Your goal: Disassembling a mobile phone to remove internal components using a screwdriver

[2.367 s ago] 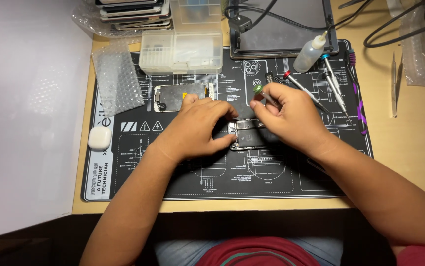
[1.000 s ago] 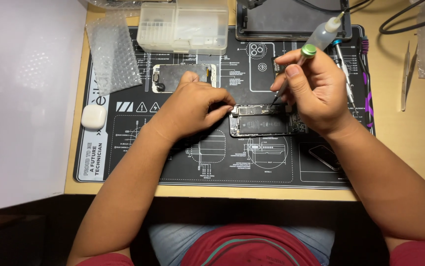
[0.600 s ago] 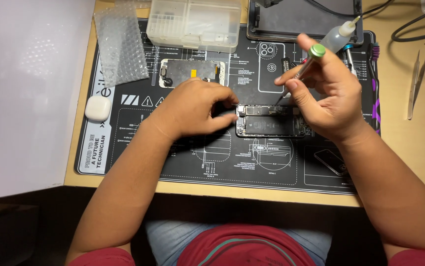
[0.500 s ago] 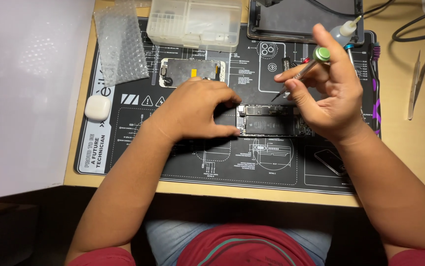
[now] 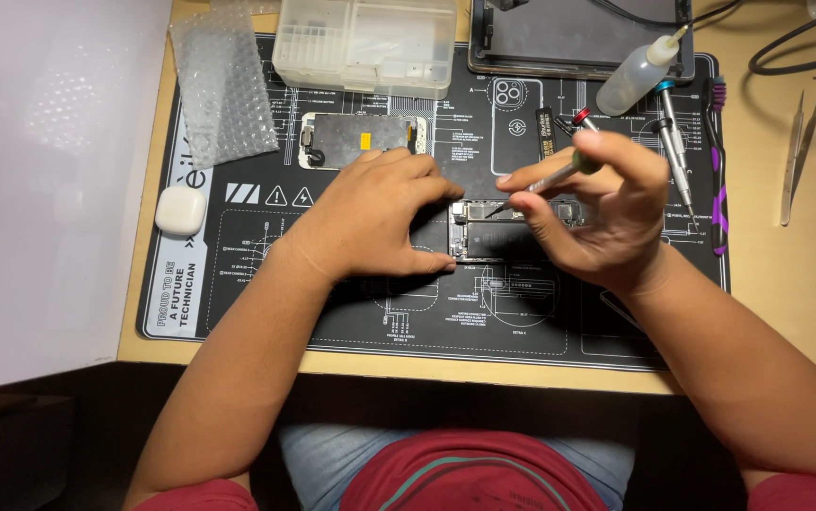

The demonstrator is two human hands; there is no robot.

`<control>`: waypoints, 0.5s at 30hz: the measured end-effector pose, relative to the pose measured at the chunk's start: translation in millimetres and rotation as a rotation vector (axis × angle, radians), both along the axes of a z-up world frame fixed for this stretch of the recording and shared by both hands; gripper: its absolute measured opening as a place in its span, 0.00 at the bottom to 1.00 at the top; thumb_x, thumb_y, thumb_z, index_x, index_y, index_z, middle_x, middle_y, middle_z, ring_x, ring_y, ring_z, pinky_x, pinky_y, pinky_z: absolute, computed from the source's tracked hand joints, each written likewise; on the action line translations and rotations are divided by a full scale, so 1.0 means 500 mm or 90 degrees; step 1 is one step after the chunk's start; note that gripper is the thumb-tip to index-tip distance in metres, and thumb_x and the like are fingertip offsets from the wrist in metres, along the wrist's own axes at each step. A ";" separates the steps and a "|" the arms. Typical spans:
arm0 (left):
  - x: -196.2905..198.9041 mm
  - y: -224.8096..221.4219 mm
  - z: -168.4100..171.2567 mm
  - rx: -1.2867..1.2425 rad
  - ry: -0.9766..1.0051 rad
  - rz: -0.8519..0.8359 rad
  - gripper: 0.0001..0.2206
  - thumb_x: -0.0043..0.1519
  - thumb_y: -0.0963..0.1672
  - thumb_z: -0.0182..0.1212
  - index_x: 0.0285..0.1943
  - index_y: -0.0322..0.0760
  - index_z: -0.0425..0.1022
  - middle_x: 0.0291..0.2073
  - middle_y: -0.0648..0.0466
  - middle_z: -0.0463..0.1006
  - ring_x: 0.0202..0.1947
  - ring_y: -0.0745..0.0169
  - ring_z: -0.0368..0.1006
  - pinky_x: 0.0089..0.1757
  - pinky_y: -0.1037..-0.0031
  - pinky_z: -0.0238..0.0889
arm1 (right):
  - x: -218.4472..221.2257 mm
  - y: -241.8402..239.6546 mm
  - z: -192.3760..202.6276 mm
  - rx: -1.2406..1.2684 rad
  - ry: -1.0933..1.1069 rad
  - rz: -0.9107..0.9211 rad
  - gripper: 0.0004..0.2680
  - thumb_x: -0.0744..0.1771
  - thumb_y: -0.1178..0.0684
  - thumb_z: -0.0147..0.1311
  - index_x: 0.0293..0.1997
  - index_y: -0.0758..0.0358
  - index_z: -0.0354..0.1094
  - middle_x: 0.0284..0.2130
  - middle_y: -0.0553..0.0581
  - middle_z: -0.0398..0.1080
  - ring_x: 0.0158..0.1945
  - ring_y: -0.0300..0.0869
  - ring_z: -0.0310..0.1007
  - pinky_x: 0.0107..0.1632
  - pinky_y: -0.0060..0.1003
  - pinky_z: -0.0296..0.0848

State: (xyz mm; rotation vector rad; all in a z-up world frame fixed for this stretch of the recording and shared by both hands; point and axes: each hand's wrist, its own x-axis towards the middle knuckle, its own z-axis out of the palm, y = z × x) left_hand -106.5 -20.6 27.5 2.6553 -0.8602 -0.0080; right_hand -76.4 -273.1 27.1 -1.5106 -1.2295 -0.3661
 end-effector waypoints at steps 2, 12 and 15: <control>-0.002 -0.001 -0.006 -0.019 -0.024 0.016 0.33 0.45 0.62 0.72 0.53 0.47 0.79 0.39 0.56 0.75 0.44 0.52 0.71 0.45 0.61 0.61 | 0.000 0.011 -0.021 0.028 -0.012 -0.006 0.22 0.67 0.71 0.56 0.63 0.72 0.43 0.35 0.74 0.72 0.36 0.57 0.77 0.39 0.42 0.81; 0.001 0.000 -0.013 -0.017 -0.042 -0.004 0.30 0.49 0.61 0.70 0.54 0.48 0.78 0.41 0.56 0.74 0.45 0.50 0.67 0.44 0.57 0.61 | 0.031 -0.045 0.021 -0.266 -0.094 -0.082 0.26 0.71 0.68 0.58 0.75 0.72 0.40 0.37 0.63 0.74 0.35 0.45 0.72 0.39 0.35 0.73; 0.003 -0.003 -0.020 -0.018 -0.054 -0.004 0.30 0.47 0.61 0.70 0.52 0.45 0.78 0.40 0.55 0.74 0.43 0.48 0.68 0.44 0.57 0.60 | 0.033 -0.076 0.068 -0.525 -0.174 -0.312 0.06 0.69 0.57 0.61 0.49 0.60 0.72 0.42 0.54 0.78 0.45 0.48 0.77 0.48 0.40 0.75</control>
